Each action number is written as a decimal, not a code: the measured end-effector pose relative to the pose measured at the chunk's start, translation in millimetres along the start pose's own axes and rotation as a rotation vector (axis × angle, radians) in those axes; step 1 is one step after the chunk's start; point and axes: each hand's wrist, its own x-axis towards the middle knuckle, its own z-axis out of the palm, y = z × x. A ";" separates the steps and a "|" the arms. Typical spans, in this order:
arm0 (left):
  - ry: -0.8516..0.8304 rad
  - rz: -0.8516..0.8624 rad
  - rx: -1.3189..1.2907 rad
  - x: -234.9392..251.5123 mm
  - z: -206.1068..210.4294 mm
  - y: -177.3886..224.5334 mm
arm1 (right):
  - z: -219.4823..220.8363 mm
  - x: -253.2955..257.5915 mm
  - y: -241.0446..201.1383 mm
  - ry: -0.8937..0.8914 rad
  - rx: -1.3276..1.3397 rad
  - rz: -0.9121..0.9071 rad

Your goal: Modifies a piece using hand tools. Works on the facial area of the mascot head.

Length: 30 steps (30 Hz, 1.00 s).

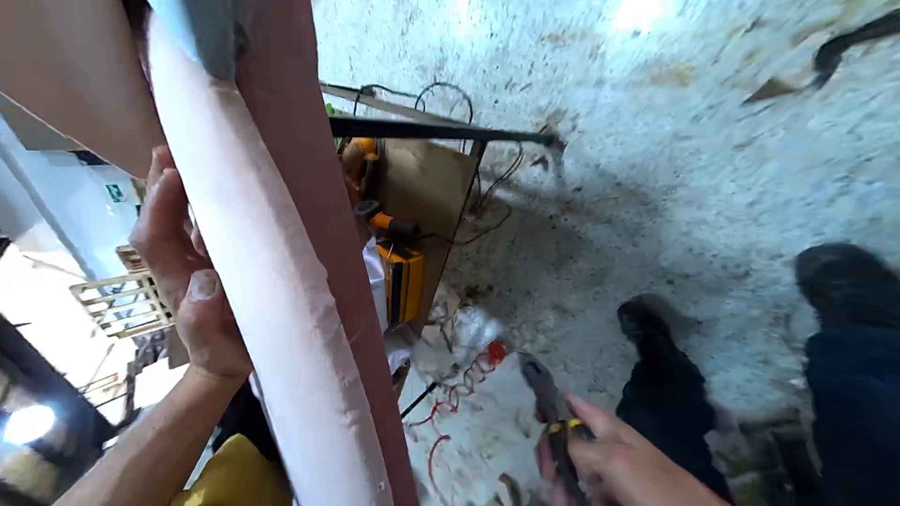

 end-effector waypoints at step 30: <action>-0.087 0.078 -0.078 71.9 -26.5 -46.0 | 95.9 -53.6 -99.3 -0.112 -0.479 -0.522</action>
